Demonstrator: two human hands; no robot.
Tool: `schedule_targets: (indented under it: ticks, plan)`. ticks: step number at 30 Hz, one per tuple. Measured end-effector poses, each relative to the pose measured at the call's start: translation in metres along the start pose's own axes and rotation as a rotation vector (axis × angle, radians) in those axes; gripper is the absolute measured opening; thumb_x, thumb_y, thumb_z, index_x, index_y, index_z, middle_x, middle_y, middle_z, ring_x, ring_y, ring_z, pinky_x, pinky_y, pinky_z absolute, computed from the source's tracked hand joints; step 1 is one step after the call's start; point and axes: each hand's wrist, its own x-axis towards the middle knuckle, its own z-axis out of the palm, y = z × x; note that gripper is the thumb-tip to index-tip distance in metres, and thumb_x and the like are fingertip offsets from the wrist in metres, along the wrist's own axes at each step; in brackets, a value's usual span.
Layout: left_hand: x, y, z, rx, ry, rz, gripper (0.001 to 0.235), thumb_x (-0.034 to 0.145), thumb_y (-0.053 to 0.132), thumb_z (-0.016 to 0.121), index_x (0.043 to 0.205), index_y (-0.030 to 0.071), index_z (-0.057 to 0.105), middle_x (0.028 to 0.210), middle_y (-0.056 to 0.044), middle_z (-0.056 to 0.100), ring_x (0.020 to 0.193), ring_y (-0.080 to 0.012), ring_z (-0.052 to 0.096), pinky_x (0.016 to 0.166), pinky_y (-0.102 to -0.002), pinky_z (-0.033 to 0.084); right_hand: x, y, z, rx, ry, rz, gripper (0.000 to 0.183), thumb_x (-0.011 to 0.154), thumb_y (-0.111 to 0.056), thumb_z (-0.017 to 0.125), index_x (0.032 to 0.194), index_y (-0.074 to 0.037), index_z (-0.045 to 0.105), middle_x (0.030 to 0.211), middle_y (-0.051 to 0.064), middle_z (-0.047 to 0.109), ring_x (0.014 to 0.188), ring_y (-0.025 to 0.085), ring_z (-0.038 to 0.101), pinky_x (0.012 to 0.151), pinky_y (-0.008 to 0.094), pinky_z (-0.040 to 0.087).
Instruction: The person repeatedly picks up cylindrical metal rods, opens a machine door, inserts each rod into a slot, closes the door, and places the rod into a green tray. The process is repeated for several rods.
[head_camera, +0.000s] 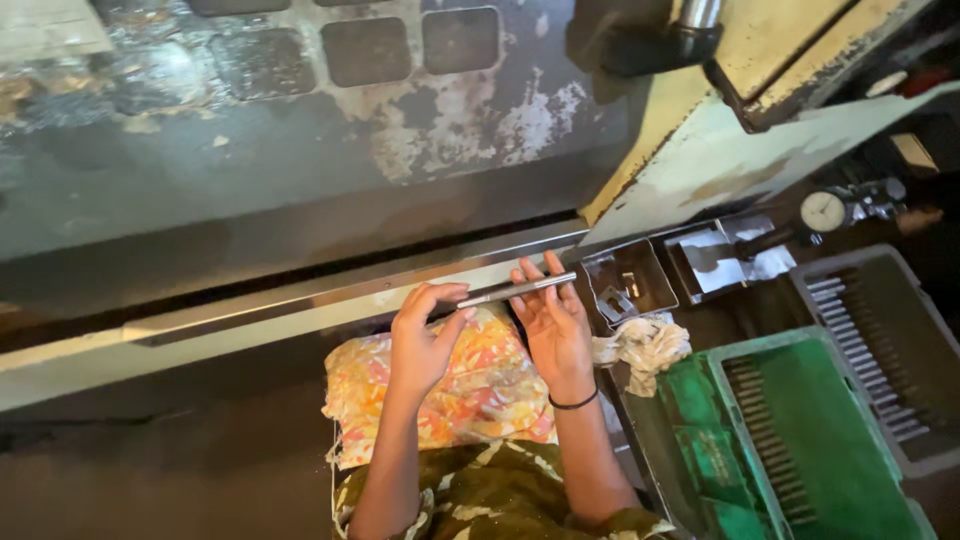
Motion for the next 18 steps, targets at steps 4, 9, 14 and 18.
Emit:
schedule_targets:
  ticks: [4,9,14,18]
  plan:
    - [0.004,0.0,0.021,-0.016,-0.068,-0.069,0.031,0.082,0.005,0.08,0.112,0.004,0.07,0.103,-0.011,0.074,0.097,-0.0223,0.074,0.087,-0.033,0.057,0.003,-0.008,-0.033,0.009,0.086,-0.034,0.054,0.106,-0.018,0.058,0.156,-0.008,0.039,0.144,0.016,0.059,0.129,0.029,0.061,0.105,0.045,0.053]
    - [0.011,0.005,0.063,-0.075,-0.222,-0.072,0.032,0.085,0.007,0.079,0.116,0.006,0.072,0.092,-0.009,0.075,0.087,-0.0171,0.072,0.08,-0.03,0.056,-0.004,-0.04,-0.076,-0.02,0.129,-0.137,0.054,0.105,-0.014,0.061,0.156,-0.008,0.043,0.142,0.017,0.06,0.126,0.031,0.063,0.102,0.045,0.053]
    - [0.007,0.014,0.112,-0.317,-0.469,-0.395,0.032,0.093,0.01,0.07,0.125,0.008,0.069,0.081,-0.003,0.071,0.076,-0.0108,0.069,0.065,-0.028,0.05,-0.027,-0.067,-0.098,-0.046,0.2,-0.19,0.057,0.1,-0.012,0.062,0.154,-0.015,0.044,0.139,0.012,0.061,0.121,0.027,0.065,0.101,0.045,0.055]
    - [0.003,0.022,0.133,-0.251,-0.539,-0.165,0.038,0.09,0.009,0.075,0.127,0.006,0.067,0.082,-0.005,0.071,0.073,-0.0142,0.068,0.069,-0.028,0.054,-0.045,-0.084,-0.108,-0.035,0.27,-0.219,0.057,0.102,-0.011,0.063,0.155,-0.015,0.043,0.135,0.012,0.063,0.118,0.027,0.065,0.097,0.041,0.054]
